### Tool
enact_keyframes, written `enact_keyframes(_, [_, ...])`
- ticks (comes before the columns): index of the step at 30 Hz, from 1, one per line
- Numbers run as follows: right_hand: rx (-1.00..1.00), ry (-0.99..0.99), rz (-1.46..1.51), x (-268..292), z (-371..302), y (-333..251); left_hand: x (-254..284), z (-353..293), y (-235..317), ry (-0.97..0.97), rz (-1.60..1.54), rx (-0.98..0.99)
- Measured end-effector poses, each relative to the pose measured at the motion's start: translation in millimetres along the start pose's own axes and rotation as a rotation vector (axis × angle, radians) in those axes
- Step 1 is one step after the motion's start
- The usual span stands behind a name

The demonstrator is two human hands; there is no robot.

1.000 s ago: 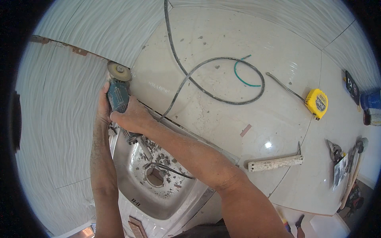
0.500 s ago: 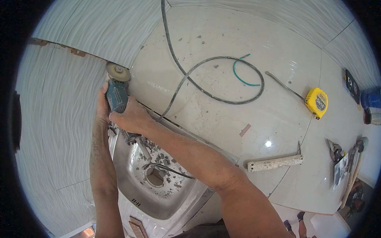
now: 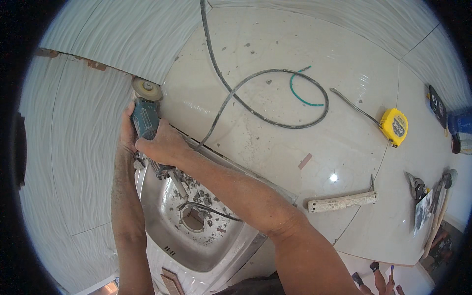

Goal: Cutting a vertical groove into a tiled wall next to a sink using a handheld angle grinder.

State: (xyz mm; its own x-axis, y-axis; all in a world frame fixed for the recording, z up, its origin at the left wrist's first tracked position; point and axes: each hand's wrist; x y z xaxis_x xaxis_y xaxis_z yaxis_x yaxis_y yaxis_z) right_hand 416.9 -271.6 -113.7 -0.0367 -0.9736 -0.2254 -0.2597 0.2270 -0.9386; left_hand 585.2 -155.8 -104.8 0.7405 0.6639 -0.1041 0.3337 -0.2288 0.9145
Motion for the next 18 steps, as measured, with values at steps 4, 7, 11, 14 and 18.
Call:
enact_keyframes(4, [0.009,-0.019,0.032,1.3,-0.1,1.2,-3.0,-0.1,1.0,-0.002,0.009,0.01])
enact_keyframes(7, [0.008,-0.013,0.03,-0.1,1.3,1.6,-0.8,-0.1,1.5,-0.021,-0.006,0.008])
enact_keyframes(11, [-0.029,0.003,0.009,-0.6,0.6,-1.9,-0.1,0.0,1.8,-0.021,-0.012,0.019])
enact_keyframes(14, [-0.031,-0.006,0.01,0.7,-1.1,-2.9,2.4,0.5,1.5,-0.02,-0.021,0.026])
enact_keyframes(18, [0.03,-0.006,0.022,0.9,0.7,0.3,-2.5,-0.5,2.2,0.009,-0.035,0.008])
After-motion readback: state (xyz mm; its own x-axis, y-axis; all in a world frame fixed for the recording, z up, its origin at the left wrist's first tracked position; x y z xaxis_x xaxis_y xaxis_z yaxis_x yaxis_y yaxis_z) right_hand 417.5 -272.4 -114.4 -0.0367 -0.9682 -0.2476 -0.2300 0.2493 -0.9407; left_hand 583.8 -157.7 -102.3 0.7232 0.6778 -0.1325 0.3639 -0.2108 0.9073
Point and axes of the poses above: each hand's wrist, its own z-axis towards the middle knuckle, its own x-axis out of the back of the hand, y = z × x, and after that the axes turned 13 degrees about -y, right-handed
